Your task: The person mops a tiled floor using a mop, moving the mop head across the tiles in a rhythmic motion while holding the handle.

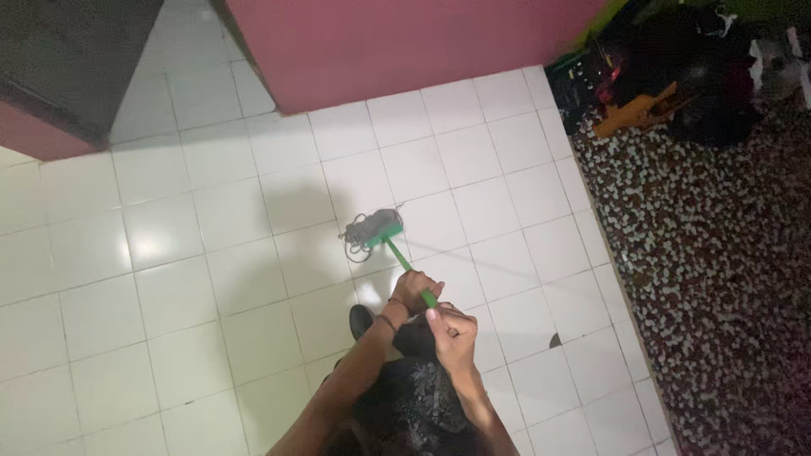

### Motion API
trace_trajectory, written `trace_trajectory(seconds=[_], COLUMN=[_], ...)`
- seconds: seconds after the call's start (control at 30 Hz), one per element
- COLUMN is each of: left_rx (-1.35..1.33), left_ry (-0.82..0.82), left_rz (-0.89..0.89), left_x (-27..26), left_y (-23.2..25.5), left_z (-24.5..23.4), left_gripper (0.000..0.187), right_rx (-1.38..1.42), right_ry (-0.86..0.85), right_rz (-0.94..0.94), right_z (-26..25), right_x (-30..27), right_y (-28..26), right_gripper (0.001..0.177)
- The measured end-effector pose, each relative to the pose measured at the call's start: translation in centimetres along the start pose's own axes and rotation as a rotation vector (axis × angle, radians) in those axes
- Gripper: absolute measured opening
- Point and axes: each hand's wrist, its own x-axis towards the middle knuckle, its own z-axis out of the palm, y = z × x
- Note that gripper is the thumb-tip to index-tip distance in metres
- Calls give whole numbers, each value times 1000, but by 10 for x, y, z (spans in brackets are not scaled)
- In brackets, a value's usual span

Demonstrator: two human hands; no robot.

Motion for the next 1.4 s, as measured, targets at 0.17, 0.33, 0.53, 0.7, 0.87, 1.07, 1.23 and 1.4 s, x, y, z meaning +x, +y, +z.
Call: trace_trajectory(seconds=[0.17, 0.33, 0.53, 0.7, 0.87, 1.07, 1.23, 1.4], left_rx=[21, 90, 129, 25, -106, -281, -48, 41], left_ry=[-114, -134, -65, 193, 149, 293, 217, 215], left_rz=[-116, -142, -138, -48, -215, -300, -266, -257], left_x=[36, 74, 100, 116, 141, 150, 156, 161], left_y=[-35, -70, -58, -1, 70, 113, 119, 110], left_z=[14, 22, 42, 70, 89, 117, 106, 96], left_gripper=[47, 48, 56, 60, 62, 41, 38, 40], right_rx=[2, 3, 53, 88, -12, -138, 0, 61], right_ry=[57, 1, -6, -66, -147, -350, -308, -328], right_rz=[21, 36, 29, 175, 234, 295, 90, -26], right_z=[6, 6, -29, -98, -164, -208, -215, -213], right_x=[14, 43, 67, 83, 115, 136, 130, 127], right_y=[32, 76, 87, 89, 59, 24, 34, 69], right_gripper=[46, 47, 50, 49, 51, 50, 38, 39])
